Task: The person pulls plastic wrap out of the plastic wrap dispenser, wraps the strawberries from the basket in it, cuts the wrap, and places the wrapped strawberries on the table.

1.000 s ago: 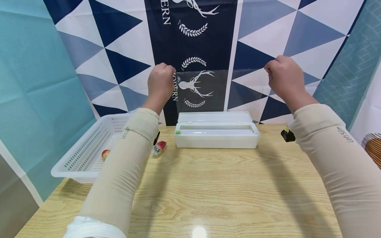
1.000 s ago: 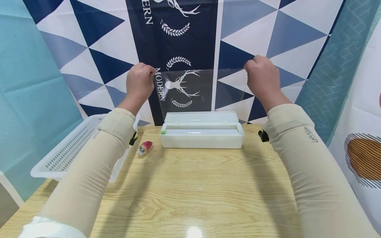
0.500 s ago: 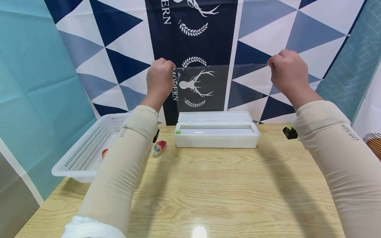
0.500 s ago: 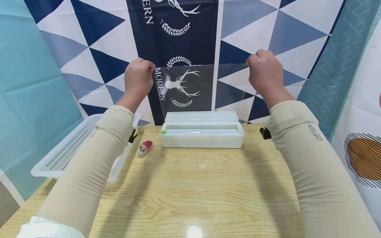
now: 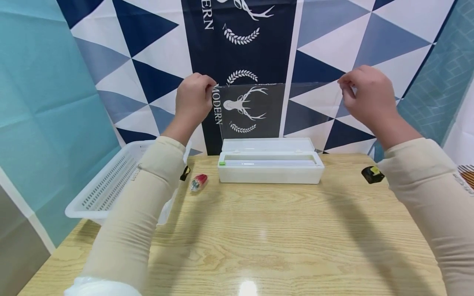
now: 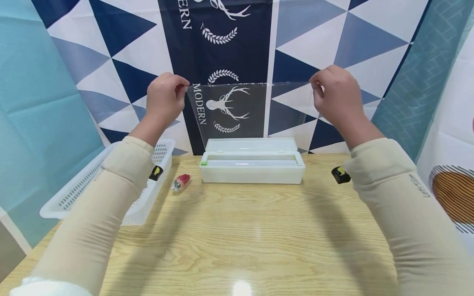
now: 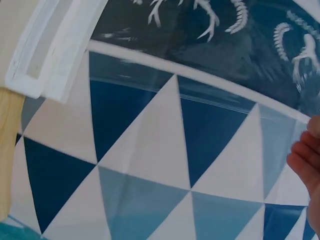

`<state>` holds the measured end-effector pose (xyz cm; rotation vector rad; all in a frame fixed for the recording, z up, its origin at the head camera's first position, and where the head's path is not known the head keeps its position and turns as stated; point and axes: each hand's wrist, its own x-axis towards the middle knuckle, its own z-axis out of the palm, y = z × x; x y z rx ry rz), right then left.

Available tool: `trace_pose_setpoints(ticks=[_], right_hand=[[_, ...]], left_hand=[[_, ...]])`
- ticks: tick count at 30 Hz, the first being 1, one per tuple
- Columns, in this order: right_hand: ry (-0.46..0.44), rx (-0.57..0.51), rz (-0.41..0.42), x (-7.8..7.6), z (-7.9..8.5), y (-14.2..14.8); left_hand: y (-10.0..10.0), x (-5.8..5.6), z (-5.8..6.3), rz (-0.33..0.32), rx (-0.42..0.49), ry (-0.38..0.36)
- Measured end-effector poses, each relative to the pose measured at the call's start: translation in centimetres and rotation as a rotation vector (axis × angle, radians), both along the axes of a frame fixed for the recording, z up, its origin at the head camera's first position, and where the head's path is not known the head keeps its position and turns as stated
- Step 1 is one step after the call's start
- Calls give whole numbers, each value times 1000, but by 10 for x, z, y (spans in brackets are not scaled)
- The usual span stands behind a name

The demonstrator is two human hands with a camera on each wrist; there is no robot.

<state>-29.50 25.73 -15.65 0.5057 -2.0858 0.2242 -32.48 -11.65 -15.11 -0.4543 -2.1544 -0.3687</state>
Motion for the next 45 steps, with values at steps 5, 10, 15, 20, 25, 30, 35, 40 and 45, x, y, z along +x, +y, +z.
trace_pose_setpoints(ticks=[5, 10, 15, 20, 25, 30, 35, 40, 45], right_hand=[[-74, -3, 64, 21, -2, 3], [25, 127, 207, 40, -10, 10], [84, 186, 306, 54, -24, 22], [-20, 110, 313, 70, -42, 29], [-168, -5, 430, 83, -61, 29], [-336, -102, 571, 91, -81, 31], [-490, -116, 699, 92, -103, 34], [-642, -121, 756, 93, -127, 32], [-740, -77, 724, 92, -148, 26]], left_hand=[[-12, 20, 1, -55, -79, -70], [-22, 39, -7, -125, -147, -73], [-29, 56, -21, -250, -179, -23], [-32, 72, -36, -391, -188, 60], [-36, 84, -53, -546, -144, 20], [-43, 91, -75, -688, -35, -166], [-48, 98, -98, -759, 64, -378], [-48, 100, -123, -776, 107, -538], [-45, 103, -146, -783, 85, -642]])
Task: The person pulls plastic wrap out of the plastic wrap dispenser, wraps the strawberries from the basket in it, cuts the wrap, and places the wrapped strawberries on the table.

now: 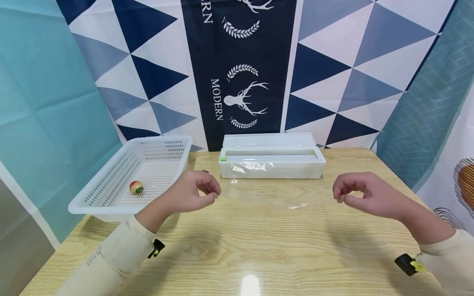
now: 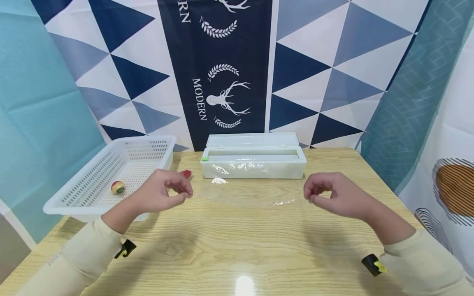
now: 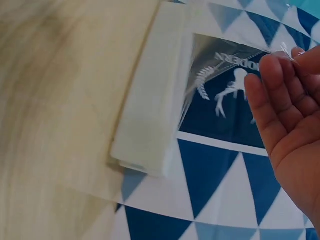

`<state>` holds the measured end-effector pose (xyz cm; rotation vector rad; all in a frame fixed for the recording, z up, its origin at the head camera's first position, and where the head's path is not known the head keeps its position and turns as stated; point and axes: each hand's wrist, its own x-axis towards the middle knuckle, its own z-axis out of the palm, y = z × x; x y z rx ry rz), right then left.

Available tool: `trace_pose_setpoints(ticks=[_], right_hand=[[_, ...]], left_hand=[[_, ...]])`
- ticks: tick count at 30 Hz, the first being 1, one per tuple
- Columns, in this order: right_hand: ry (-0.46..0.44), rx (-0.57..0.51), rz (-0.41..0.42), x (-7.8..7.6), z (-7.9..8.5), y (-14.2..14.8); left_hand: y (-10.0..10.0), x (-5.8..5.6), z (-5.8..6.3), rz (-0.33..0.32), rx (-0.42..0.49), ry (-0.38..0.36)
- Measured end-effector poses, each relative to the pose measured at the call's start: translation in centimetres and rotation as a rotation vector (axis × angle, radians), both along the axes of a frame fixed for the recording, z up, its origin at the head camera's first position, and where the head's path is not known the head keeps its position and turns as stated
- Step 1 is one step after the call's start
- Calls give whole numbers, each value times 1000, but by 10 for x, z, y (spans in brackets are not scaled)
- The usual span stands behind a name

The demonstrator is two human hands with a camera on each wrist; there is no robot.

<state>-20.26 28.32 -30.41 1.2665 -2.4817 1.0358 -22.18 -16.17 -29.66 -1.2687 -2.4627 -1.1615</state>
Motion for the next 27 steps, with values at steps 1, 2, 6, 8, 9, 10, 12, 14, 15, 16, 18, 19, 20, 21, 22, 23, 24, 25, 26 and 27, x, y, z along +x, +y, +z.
trace_pose_setpoints(ticks=[1, 2, 6, 8, 9, 10, 12, 14, 15, 16, 18, 19, 20, 21, 22, 23, 24, 25, 26, 27], right_hand=[[-10, 16, -1, 0, -3, -1], [-19, 33, 2, -1, -6, -3], [-82, 103, 20, -2, -16, -7], [-99, 145, 35, -3, -20, -9], [-103, 168, 37, -3, -22, -9], [-107, 191, 40, -3, -24, -10], [-100, 240, 43, -4, -28, -12], [-84, 287, 44, -4, -32, -14], [-91, 310, 45, -5, -34, -15], [-96, 331, 50, -5, -36, -16], [-108, 365, 72, -6, -42, -19], [-119, 380, 82, -6, -44, -20], [-134, 392, 93, -6, -47, -21], [-140, 403, 105, -6, -49, -22], [-141, 412, 116, -6, -51, -22], [-137, 419, 126, -6, -52, -23], [-142, 425, 132, -6, -54, -24], [-145, 430, 138, -5, -55, -25], [-145, 436, 142, -5, -56, -26], [-146, 445, 143, -5, -57, -26]], left_hand=[[1, 0, -4, -8, -13, -8], [1, 1, -8, -13, -27, -6], [2, -1, -22, -35, -115, 43], [2, -2, -29, -48, -152, 61], [2, -2, -32, -56, -170, 64], [2, -2, -34, -64, -188, 65], [3, -2, -39, -77, -226, 58], [3, -2, -44, -89, -282, 74], [4, -2, -47, -96, -313, 82], [4, -2, -49, -102, -346, 89], [5, -1, -54, -115, -417, 100], [6, -1, -56, -118, -448, 102], [7, 0, -57, -122, -474, 97], [8, 1, -59, -129, -492, 101], [9, 2, -60, -133, -509, 109], [10, 4, -62, -134, -520, 116], [11, 5, -63, -131, -533, 116], [12, 6, -65, -127, -543, 122], [13, 7, -67, -126, -552, 127], [14, 8, -68, -126, -563, 142]])
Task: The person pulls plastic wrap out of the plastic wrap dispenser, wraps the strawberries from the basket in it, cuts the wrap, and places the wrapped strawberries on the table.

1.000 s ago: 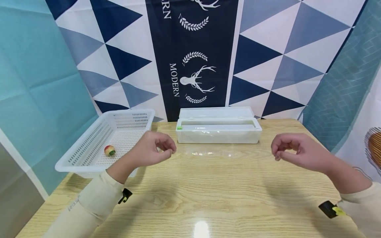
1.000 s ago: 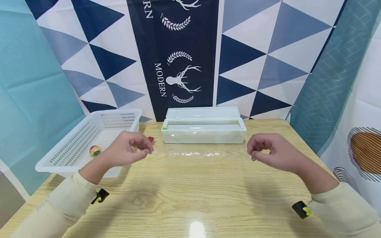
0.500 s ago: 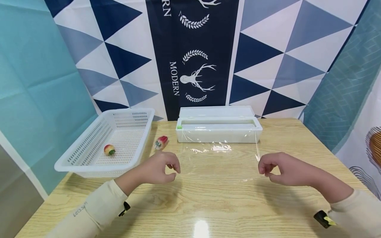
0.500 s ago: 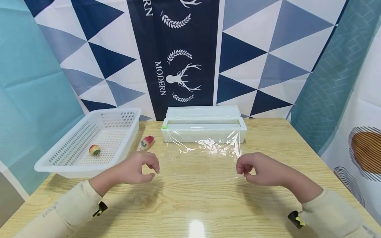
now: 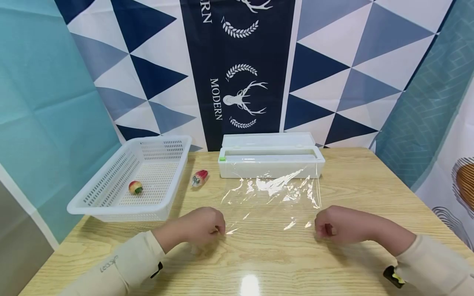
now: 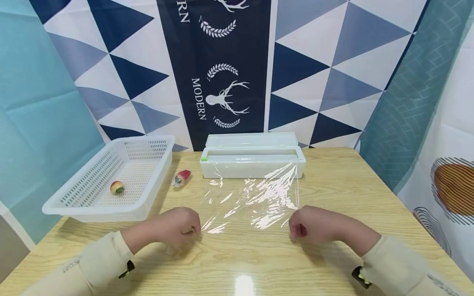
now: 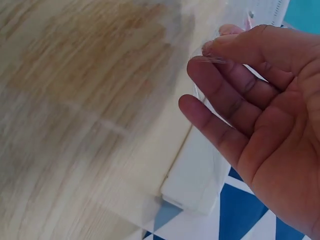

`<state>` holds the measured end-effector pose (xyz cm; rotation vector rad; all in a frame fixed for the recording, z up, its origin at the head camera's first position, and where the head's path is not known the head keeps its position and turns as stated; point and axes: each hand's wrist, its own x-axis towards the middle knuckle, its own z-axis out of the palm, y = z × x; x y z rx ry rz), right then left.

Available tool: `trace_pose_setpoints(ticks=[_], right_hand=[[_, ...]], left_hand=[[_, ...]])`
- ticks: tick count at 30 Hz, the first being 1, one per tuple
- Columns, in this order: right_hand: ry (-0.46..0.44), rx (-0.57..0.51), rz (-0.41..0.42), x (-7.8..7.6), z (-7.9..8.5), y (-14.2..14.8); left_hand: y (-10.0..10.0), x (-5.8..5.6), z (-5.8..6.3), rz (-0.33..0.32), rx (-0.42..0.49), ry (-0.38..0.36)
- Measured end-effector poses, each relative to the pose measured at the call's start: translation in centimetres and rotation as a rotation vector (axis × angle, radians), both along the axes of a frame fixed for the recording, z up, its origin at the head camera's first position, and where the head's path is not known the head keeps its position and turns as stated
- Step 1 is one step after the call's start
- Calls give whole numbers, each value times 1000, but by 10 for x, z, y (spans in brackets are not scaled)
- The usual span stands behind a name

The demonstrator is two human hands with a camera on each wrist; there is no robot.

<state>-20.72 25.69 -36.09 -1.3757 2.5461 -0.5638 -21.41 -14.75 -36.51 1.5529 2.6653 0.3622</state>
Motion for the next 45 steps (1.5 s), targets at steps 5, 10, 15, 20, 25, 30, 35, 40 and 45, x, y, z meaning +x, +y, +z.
trace_pose_setpoints(ticks=[5, 10, 15, 20, 25, 30, 35, 40, 45], right_hand=[[-17, 67, -14, 1, -4, -4], [-13, 109, -25, 2, -6, -7], [-47, 125, -53, 5, -5, -8], [-63, 158, -79, 8, -2, -9], [-66, 179, -73, 9, 4, -10], [-31, 161, -38, 10, 8, -14], [-14, 137, -17, 15, 10, -18], [4, 125, 4, 15, 11, -20], [15, 119, 4, 16, 13, -20]], left_hand=[[4, 4, -8, -24, -59, 65], [6, 7, -8, -5, -93, 74], [7, 7, -7, 24, -125, 36], [6, 9, -4, 38, -167, 14], [7, 13, 4, 52, -208, 0], [9, 18, 20, 38, -183, 26], [13, 24, 40, -12, -153, 75], [9, 25, 63, -38, -102, 86], [-7, 13, 91, 33, -23, 64]])
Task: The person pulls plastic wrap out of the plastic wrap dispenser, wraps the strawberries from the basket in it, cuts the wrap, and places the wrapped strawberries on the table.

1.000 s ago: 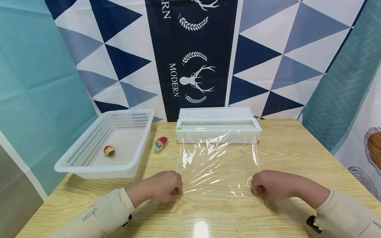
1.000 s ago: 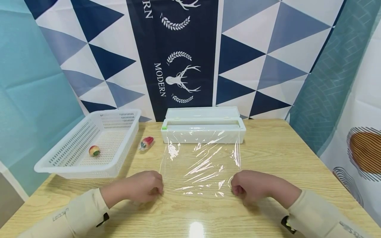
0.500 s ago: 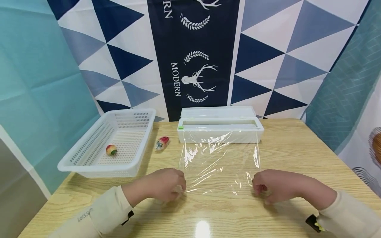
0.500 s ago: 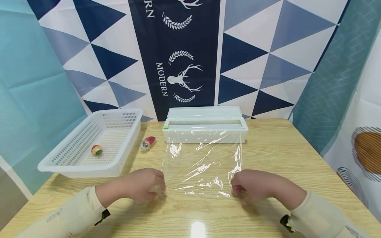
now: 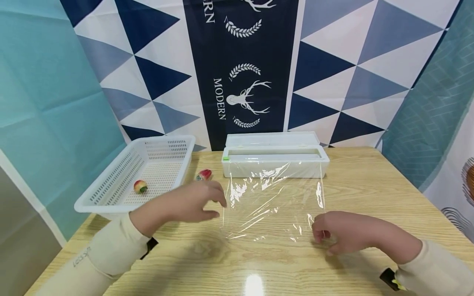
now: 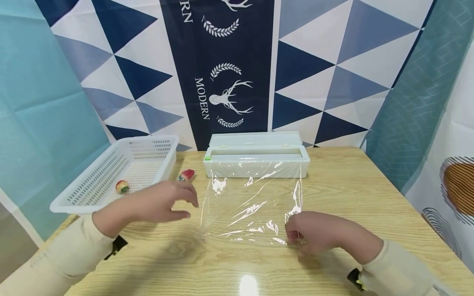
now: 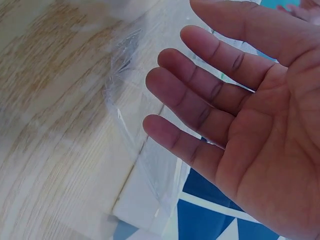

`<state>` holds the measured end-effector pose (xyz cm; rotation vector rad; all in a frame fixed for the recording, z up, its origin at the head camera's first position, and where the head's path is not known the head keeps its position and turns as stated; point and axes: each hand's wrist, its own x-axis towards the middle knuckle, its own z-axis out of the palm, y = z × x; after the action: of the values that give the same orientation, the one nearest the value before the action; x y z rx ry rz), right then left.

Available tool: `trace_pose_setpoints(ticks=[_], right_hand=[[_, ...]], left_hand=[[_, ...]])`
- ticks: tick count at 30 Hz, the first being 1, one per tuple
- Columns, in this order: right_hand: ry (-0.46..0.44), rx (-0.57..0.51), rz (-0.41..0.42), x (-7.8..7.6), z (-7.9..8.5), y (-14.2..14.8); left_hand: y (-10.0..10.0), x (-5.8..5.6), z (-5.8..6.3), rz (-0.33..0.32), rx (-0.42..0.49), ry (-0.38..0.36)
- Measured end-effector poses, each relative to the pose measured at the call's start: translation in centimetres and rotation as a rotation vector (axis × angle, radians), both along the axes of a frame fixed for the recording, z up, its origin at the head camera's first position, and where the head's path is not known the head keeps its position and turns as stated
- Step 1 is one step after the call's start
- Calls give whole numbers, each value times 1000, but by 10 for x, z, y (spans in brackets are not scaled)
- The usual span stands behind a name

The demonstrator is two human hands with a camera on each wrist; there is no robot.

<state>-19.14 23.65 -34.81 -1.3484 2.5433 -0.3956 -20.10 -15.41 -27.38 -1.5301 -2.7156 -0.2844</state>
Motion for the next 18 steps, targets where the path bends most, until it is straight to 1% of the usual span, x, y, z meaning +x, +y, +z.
trace_pose_setpoints(ticks=[4, 6, 8, 10, 12, 18], right_hand=[[16, -8, -12, -1, 1, -2], [23, -18, -21, -2, 1, -4], [30, -31, -23, -2, 1, -5], [44, -44, -17, -2, 1, -6], [67, -58, -2, -3, 0, -7], [144, -100, 35, -4, -1, -12]], left_hand=[[-16, -15, 22, 103, 23, -9], [-24, -24, 31, 170, 23, -27], [-33, -34, 38, 253, 14, -51], [-43, -44, 42, 328, 7, -80], [-52, -53, 45, 382, -2, -98], [-73, -73, 47, 504, 2, -154]])
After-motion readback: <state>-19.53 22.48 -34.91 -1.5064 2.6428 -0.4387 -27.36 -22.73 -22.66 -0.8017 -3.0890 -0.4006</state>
